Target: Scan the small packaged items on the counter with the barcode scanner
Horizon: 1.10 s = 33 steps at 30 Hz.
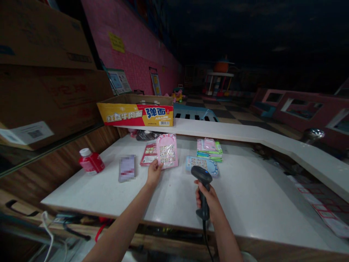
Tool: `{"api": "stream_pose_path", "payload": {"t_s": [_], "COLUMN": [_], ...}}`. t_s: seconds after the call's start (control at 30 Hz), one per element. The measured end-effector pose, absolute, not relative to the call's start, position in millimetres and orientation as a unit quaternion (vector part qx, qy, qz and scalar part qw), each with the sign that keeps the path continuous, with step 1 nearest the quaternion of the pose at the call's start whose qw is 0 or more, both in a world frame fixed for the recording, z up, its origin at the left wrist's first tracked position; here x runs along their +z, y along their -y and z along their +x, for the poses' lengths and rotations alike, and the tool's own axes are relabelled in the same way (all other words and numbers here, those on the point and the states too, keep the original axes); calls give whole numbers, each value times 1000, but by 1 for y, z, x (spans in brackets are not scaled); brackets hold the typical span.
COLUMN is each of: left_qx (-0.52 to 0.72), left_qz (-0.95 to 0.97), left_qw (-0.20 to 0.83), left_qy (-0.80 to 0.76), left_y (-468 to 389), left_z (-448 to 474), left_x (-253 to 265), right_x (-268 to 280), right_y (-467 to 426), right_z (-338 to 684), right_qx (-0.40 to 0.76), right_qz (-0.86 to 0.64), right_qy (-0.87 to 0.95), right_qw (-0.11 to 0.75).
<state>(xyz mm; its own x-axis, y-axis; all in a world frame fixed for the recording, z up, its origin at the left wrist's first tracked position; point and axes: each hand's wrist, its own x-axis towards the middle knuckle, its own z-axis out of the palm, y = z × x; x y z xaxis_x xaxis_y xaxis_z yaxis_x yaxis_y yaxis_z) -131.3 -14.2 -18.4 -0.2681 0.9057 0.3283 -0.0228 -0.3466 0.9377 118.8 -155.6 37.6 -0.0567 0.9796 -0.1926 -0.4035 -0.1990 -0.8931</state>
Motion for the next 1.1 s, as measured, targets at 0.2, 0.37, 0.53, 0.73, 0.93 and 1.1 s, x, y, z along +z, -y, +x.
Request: {"api": "stream_pose_path", "payload": {"t_s": [0.2, 0.37, 0.53, 0.73, 0.93, 1.1], "left_qx": [668, 672, 676, 664, 557, 463], "left_qz": [458, 479, 453, 344, 403, 536], "left_qw": [401, 379, 410, 500, 512, 375], "left_qy": [-428, -417, -412, -437, -515, -598], "left_y": [19, 23, 23, -1, -36, -51], "left_z": [-130, -130, -117, -86, -53, -33], "left_x": [-10, 3, 24, 42, 35, 30], "right_x": [16, 12, 12, 8, 7, 8], "right_y": [157, 157, 157, 154, 150, 150], "right_z": [153, 159, 163, 165, 166, 165], "right_qx": [684, 708, 721, 730, 740, 739], "right_qz": [-334, -262, -208, -182, -161, -164], "right_qy": [254, 186, 132, 99, 69, 65], "right_qw": [597, 629, 648, 652, 650, 650]}}
